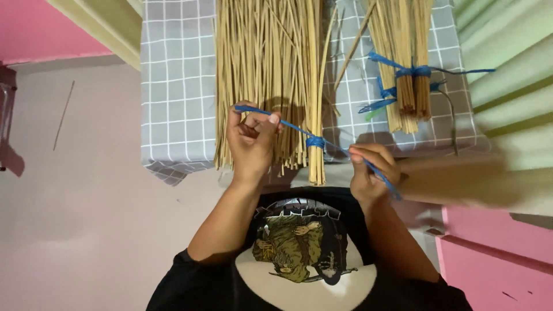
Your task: Gathering and tying thin wooden sticks into bundles using plastic string to create brooms.
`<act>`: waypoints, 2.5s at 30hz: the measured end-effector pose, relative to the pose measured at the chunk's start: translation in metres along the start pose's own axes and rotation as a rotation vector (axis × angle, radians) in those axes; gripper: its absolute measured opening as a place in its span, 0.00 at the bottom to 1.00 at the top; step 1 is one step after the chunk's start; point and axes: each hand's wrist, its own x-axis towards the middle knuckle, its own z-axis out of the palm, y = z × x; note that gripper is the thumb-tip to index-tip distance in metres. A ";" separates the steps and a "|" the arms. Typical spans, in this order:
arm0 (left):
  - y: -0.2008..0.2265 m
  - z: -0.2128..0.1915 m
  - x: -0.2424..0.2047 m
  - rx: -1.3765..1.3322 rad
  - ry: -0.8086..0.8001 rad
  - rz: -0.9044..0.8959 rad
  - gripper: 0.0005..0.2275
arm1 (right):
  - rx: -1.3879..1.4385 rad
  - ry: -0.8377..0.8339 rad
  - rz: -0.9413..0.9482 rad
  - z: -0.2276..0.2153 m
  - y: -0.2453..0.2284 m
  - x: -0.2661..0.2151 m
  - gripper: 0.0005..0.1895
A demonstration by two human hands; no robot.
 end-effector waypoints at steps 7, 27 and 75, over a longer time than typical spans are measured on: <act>-0.003 0.007 -0.012 0.087 -0.074 -0.037 0.19 | 0.443 0.111 0.461 0.027 -0.032 -0.001 0.11; 0.016 -0.042 -0.041 0.304 -0.396 0.277 0.14 | 0.549 -0.310 0.819 -0.057 -0.092 0.048 0.39; 0.037 -0.074 -0.046 0.604 -0.168 0.253 0.11 | -0.542 -0.708 0.056 0.062 0.040 0.122 0.15</act>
